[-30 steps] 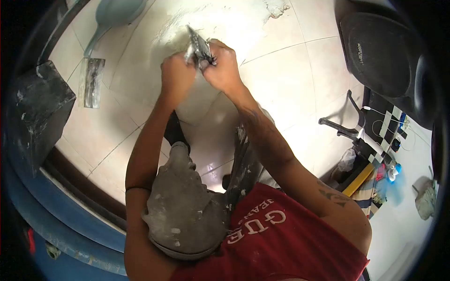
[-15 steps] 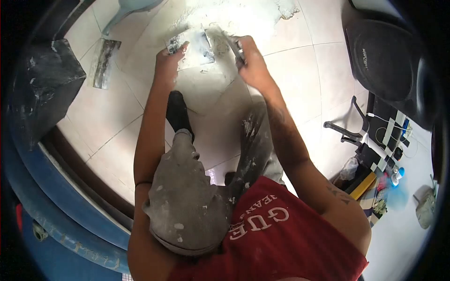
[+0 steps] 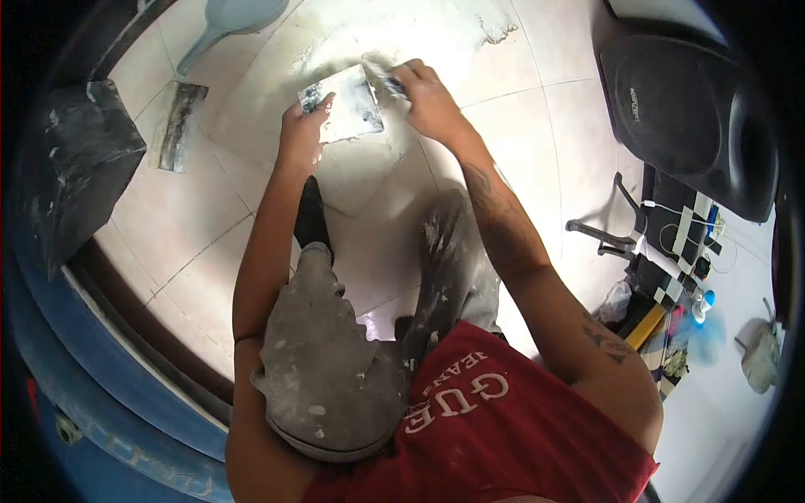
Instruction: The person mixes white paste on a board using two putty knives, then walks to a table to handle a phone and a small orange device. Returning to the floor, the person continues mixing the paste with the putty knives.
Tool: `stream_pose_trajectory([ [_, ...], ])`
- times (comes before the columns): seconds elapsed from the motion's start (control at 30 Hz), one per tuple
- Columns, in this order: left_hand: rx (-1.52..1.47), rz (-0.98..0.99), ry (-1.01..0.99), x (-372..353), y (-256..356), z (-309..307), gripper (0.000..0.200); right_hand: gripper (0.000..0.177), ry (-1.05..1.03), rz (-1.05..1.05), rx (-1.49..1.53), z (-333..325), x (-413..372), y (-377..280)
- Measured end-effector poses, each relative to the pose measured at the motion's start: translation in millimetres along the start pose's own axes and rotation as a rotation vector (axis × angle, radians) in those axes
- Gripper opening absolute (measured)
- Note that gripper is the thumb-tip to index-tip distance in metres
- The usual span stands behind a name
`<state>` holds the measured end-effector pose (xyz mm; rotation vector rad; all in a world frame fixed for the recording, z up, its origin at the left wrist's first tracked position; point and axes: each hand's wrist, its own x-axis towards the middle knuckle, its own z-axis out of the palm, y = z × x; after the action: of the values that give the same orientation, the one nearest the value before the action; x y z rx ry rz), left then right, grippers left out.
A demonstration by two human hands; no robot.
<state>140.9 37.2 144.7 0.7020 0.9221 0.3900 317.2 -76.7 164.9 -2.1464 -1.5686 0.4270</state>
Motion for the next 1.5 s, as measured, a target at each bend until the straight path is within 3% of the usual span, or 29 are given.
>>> stream_pose_trajectory([
  [0.23, 0.213, 0.178, 0.001, -10.1, 10.1, 3.9, 0.015, 0.052, 0.045, 0.191, 0.325, -33.9, -55.1, -22.7],
  [0.3, 0.685, 0.700, -0.030, -9.7, 5.6, 8.2, 0.020, 0.052, 0.054, 0.232, 0.401, -44.4, -59.7, -29.0],
  [0.33, 0.920, 0.964, -0.047, -9.8, 4.2, 9.5, 0.023, 0.052, 0.101, 0.112, 0.297, -52.0, -58.8, -29.3],
  [0.43, 1.250, 1.219, -0.147, -16.2, 6.0, 7.3, 0.028, 0.049, -0.054, 0.059, 0.218, -82.5, -57.7, -41.0],
  [0.6, 1.179, 1.294, -0.292, -21.7, 2.7, 12.5, 0.028, 0.046, -0.086, -0.128, 0.055, -70.6, -57.6, -34.9],
  [0.7, 1.144, 1.413, -0.376, -20.5, 6.4, 16.0, 0.024, 0.045, -0.238, -0.129, 0.170, -70.7, -46.3, -17.6],
  [0.9, 1.114, 1.467, -0.480, -29.4, -1.5, 31.3, 0.013, 0.044, -0.163, -0.206, 0.101, -28.9, 0.3, 17.2],
  [0.93, 1.108, 1.464, -0.487, -29.7, -3.2, 32.0, 0.011, 0.048, -0.234, -0.151, 0.089, -28.9, 8.8, 24.1],
  [1.17, 1.320, 1.459, -0.205, -14.7, 8.3, 4.5, 0.014, 0.047, -0.242, -0.062, 0.149, -79.5, -26.4, -14.9],
  [1.27, 1.305, 1.507, -0.198, -5.3, 5.5, 5.7, 0.015, 0.039, -0.235, -0.113, 0.130, -73.1, -42.4, -21.0],
  [1.5, 1.324, 1.431, -0.248, -5.7, 6.9, 5.3, 0.019, 0.042, -0.183, -0.173, 0.124, -42.9, -22.2, -5.2],
])
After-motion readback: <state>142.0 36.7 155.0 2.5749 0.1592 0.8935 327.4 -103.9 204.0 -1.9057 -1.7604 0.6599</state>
